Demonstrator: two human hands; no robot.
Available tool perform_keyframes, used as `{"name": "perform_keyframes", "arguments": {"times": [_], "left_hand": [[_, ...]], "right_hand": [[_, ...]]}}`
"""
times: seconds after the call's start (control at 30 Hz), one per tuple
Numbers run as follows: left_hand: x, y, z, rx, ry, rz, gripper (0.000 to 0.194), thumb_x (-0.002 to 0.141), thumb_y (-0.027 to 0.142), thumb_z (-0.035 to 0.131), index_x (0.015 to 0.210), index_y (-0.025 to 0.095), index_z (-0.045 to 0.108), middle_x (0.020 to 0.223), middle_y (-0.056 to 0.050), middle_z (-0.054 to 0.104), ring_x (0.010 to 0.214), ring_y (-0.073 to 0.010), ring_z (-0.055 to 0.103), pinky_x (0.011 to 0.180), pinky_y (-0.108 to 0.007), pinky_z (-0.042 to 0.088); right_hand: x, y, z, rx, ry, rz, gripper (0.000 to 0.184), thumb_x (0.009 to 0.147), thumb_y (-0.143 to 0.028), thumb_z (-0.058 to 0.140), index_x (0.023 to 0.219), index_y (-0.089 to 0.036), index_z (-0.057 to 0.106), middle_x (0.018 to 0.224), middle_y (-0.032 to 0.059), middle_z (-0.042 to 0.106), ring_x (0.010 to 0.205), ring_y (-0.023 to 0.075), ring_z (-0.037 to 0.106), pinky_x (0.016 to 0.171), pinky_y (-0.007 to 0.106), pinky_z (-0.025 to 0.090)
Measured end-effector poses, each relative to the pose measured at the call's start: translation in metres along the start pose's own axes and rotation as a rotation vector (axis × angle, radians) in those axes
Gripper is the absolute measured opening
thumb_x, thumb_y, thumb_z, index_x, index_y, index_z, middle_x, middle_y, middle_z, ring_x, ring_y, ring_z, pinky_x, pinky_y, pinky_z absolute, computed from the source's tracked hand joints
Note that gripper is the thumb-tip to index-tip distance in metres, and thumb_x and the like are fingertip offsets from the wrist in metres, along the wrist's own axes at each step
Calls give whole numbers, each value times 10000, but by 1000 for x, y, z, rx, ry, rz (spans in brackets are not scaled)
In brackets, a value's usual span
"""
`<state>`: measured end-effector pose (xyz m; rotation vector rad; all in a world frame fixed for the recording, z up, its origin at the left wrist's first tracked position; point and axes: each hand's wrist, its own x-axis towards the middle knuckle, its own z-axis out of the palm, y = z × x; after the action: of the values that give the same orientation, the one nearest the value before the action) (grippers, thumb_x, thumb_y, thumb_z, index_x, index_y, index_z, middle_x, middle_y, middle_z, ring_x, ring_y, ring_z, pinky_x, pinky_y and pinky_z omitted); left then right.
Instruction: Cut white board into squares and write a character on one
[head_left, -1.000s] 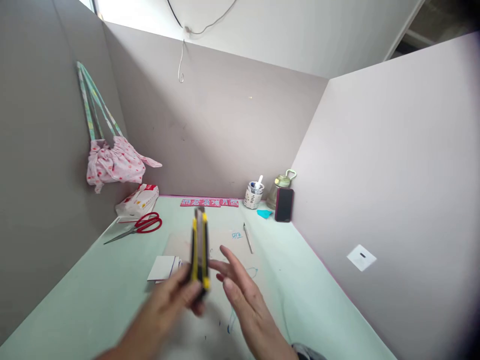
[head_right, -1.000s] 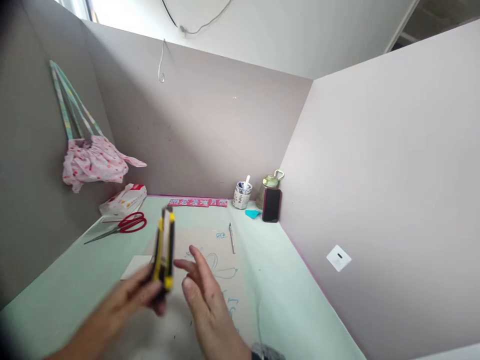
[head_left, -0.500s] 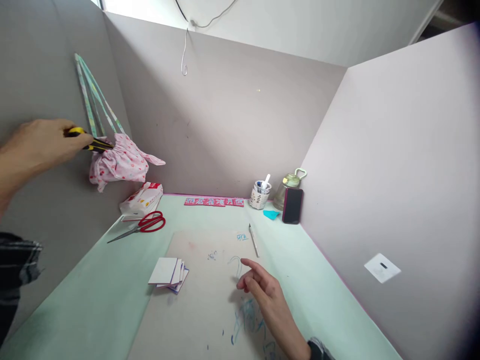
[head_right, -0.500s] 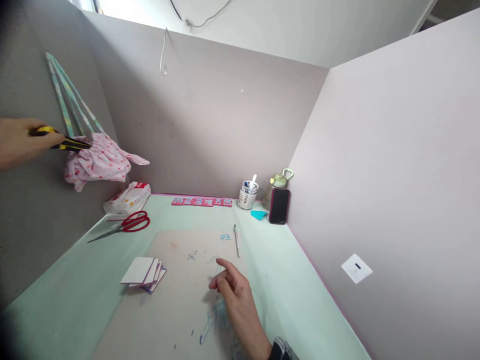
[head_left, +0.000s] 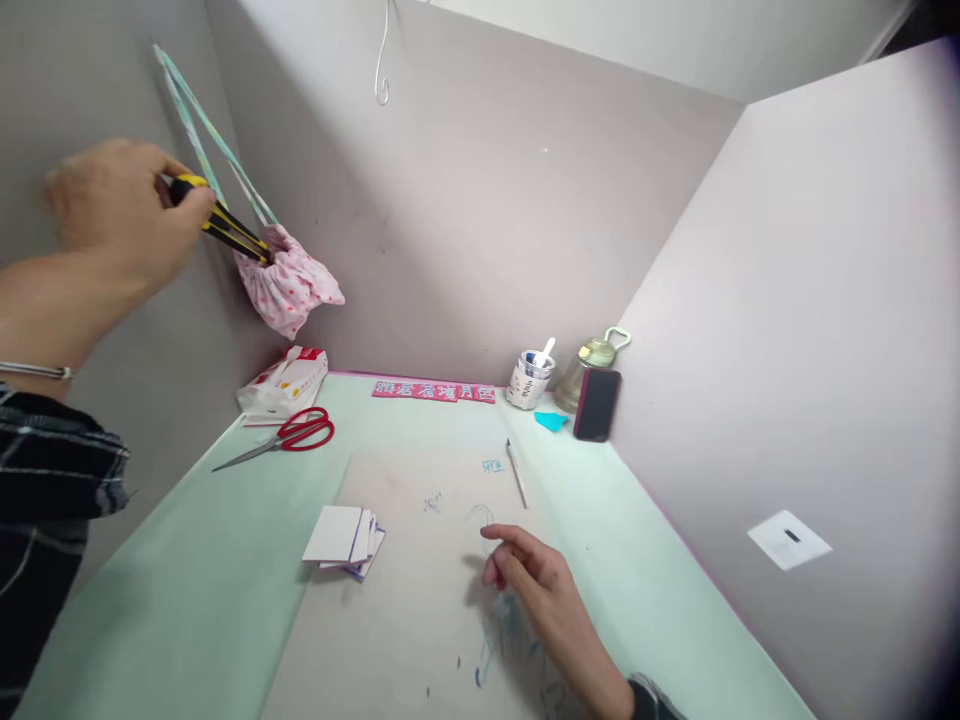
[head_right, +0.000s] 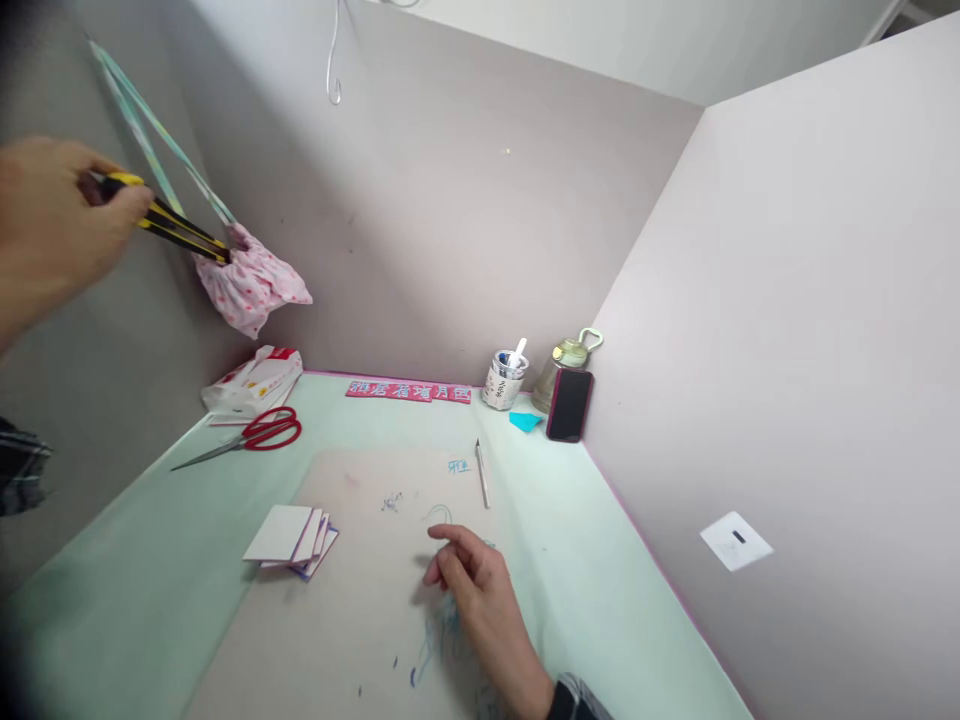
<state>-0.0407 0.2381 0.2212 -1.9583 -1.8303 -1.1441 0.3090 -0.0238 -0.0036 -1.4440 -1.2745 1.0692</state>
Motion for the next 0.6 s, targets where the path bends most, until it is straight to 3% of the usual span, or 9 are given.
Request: {"name": "perform_keyframes", "arguments": {"times": [0.17, 0.33, 0.43, 0.6], "left_hand": [[-12, -14, 26, 2, 110, 78, 536, 965, 531, 451, 1275, 119, 600, 1332, -46, 591, 1242, -217, 526, 1107, -426, 352], [-17, -24, 37, 29, -72, -12, 553, 935, 542, 502, 1277, 115, 588, 1243, -75, 663, 1185, -286, 578, 1049, -520, 403], [-17, -28, 33, 19, -107, -58, 658, 907, 561, 554, 1358, 86, 500, 1199, -60, 675, 1184, -312, 596, 1021, -518, 429], [-41, -31, 25, -96, 44, -40, 778, 854, 580, 606, 1419, 89, 393, 1110, -47, 689, 1134, -299, 629, 1002, -482, 457]], "right_hand": [[3, -28, 18, -295, -205, -70, 269, 934, -268, 514, 1163, -201, 638, 907, 44, 706, 841, 187, 614, 804, 330, 453], [22, -50, 56, -614, -441, -334, 628, 866, -202, 679, 1446, -168, 439, 1277, 130, 586, 1150, 248, 552, 1006, 390, 441], [43, -46, 81, -716, -468, -457, 838, 807, -227, 763, 1509, -120, 318, 1348, 177, 512, 1231, 290, 482, 1054, 427, 422], [73, -29, 105, -747, -411, -492, 931, 764, -244, 791, 1529, -162, 266, 1366, 172, 505, 1278, 329, 452, 1082, 488, 387]]}}
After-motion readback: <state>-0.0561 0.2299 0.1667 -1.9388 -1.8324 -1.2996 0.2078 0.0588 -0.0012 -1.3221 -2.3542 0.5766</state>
